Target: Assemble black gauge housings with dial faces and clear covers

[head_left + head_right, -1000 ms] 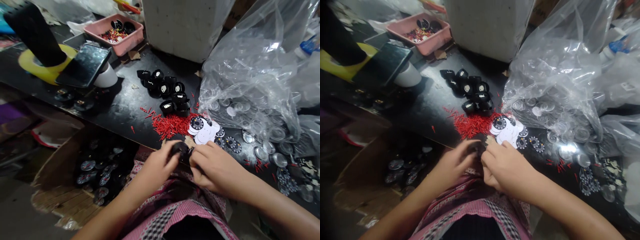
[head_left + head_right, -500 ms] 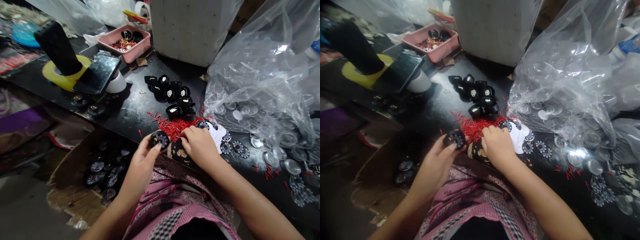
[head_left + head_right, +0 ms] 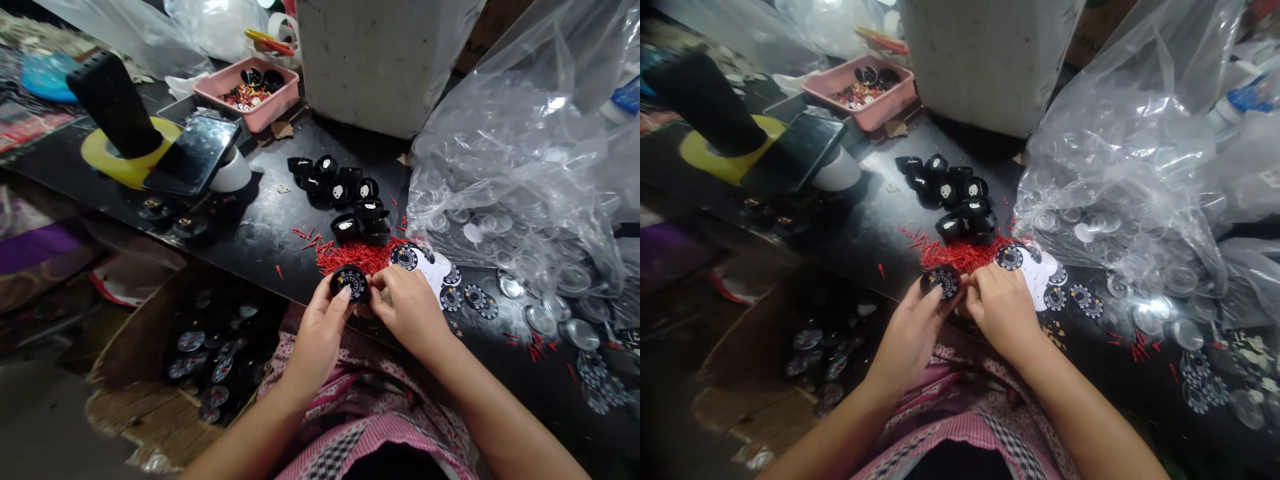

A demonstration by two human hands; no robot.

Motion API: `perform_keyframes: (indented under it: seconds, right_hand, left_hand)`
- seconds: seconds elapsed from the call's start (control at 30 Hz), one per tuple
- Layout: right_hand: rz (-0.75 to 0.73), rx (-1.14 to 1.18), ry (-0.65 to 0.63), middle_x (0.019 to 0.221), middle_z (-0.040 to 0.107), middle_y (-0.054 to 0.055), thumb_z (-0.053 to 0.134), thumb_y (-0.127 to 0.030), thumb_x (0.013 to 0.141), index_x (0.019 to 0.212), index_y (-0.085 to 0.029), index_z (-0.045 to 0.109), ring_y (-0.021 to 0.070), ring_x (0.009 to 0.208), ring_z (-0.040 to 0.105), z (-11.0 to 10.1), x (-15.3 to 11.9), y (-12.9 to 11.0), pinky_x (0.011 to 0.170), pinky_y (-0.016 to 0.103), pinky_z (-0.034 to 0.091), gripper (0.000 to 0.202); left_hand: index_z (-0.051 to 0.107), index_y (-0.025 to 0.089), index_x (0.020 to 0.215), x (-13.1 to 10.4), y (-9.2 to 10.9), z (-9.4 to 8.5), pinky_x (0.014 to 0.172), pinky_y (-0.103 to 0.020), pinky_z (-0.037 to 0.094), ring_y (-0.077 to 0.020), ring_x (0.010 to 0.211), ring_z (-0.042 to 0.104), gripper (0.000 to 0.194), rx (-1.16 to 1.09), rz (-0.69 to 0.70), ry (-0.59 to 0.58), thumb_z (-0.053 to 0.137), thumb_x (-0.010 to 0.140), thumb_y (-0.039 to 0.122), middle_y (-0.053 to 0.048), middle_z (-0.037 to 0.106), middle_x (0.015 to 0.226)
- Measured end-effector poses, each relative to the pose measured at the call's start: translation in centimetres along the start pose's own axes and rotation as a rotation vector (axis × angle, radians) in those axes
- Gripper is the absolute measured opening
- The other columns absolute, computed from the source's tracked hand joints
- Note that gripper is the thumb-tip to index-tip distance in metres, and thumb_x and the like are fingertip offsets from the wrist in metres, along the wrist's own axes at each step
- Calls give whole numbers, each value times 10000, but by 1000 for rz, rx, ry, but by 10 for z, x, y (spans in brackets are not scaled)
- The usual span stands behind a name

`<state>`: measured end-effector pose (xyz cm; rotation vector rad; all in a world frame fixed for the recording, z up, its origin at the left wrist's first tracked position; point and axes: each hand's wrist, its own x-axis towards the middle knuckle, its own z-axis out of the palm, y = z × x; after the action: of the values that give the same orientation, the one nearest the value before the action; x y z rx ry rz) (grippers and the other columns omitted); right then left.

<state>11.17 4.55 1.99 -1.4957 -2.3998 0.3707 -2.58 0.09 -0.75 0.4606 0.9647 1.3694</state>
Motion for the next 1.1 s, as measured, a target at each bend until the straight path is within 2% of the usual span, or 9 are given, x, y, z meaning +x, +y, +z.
perform_keyframes:
  seconds: [0.13,0.3,0.43,0.57,0.7,0.77,0.87,1.1]
  right_hand:
    - [86,114,-11,821,662,46,560,-178,899,840,-164,617,197,757,593,0,-5,4,740,345,371,84]
    - [274,534,-45,880,687,31,562,-317,924,990,-196,662,163,744,604,-10,-10,10,682,297,442,170]
    - [364,697,-148,757,672,-3,583,-361,905,852,-196,658,139,661,578,-14,-11,8,614,270,436,188]
    - [371,712,-104,708,641,-20,613,-309,878,783,-191,617,127,626,550,-15,-11,7,583,256,417,152]
    - [310,654,-40,739,649,-12,616,-290,892,785,-198,622,145,680,568,-22,-17,4,646,280,421,141]
    - [233,577,-16,796,662,-1,592,-268,915,829,-204,636,160,744,583,-28,-19,0,703,302,413,116]
    - [133,431,-35,846,661,13,543,-215,942,887,-204,638,179,813,583,-32,-19,-6,755,331,381,110]
    - [141,345,-58,814,634,10,532,-207,940,838,-201,587,180,777,560,-32,-18,-6,722,332,353,115]
  left_hand:
    - [659,201,1115,2,-3,1,994,-362,513,-207,1061,677,230,-34,-40,7,628,904,287,-62,724,1128]
    - [678,206,1087,-3,1,5,1037,-394,500,-221,1124,666,200,-81,3,34,634,903,272,-70,737,1129]
    - [685,228,1071,-8,3,9,1075,-411,472,-221,1171,647,174,-111,0,25,622,913,264,-58,751,1104]
    - [675,237,1096,-11,3,11,1083,-431,463,-236,1185,640,202,-101,-10,9,627,907,289,-61,746,1118]
    - [526,314,1324,-7,3,10,1051,-413,480,-220,1150,656,409,-26,-19,48,602,922,323,-44,708,1203]
    - [486,337,1359,-5,1,11,1024,-388,491,-212,1135,657,459,42,-58,37,608,917,331,-33,685,1235]
    - [554,298,1277,-2,-4,14,996,-353,487,-207,1128,640,375,122,-118,-29,616,908,321,-27,680,1214]
    - [601,262,1158,-5,-4,15,956,-323,470,-196,1074,623,273,248,-52,-58,632,891,308,-26,672,1169]
